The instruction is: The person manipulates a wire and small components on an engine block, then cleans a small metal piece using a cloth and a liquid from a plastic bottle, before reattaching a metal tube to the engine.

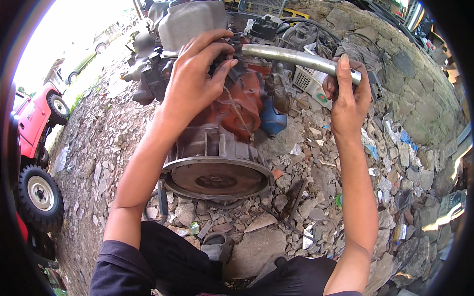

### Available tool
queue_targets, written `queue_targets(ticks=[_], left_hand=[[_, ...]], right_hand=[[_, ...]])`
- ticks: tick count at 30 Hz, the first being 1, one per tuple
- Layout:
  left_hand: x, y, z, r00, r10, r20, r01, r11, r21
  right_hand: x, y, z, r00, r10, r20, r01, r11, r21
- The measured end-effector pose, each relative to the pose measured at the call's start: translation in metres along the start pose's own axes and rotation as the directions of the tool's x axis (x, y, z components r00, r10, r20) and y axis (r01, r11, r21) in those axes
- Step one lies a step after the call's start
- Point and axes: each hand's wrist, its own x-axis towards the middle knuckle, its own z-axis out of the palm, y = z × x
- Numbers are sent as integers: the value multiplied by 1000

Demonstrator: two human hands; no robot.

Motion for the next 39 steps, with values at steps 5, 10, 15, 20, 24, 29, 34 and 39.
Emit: queue_targets(ticks=[5, 10, 15, 20, 24, 29, 34, 39], left_hand=[[4, 9, -1, 997, 10, -70, -7, 999, 37], [4, 5, -6, 997, -68, 39, 69, 997, -42], [3, 4, -2, 1000, 13, -23, -12, 1000, 26], [3, 4, -2, 999, -44, 23, 44, 998, -41], [3, 4, -3, 999, -16, 41, 16, 1000, -12], [6, 8, -5, 996, -81, 42, 83, 996, -40], [5, 5, -4, 999, 32, 10, -33, 999, 32], [6, 9, -7, 995, -71, 69, 75, 995, -61]], right_hand=[[2, 1, -3, 1000, -20, 18, 20, 1000, 3], [0, 2, 0, 1000, 8, 5, -8, 1000, 1], [0, 2, -1, 1000, 4, 2, -4, 1000, -7], [2, 3, -3, 1000, 0, 17, 0, 1000, -8], [0, 2, 0, 1000, 9, 4, -9, 1000, -21], [1, 2, -2, 1000, 2, 12, -2, 1000, -6], [0, 1, 3, 1000, 6, 0, -6, 1000, -12], [0, 2, -1, 1000, 6, 1, -6, 1000, -9]])
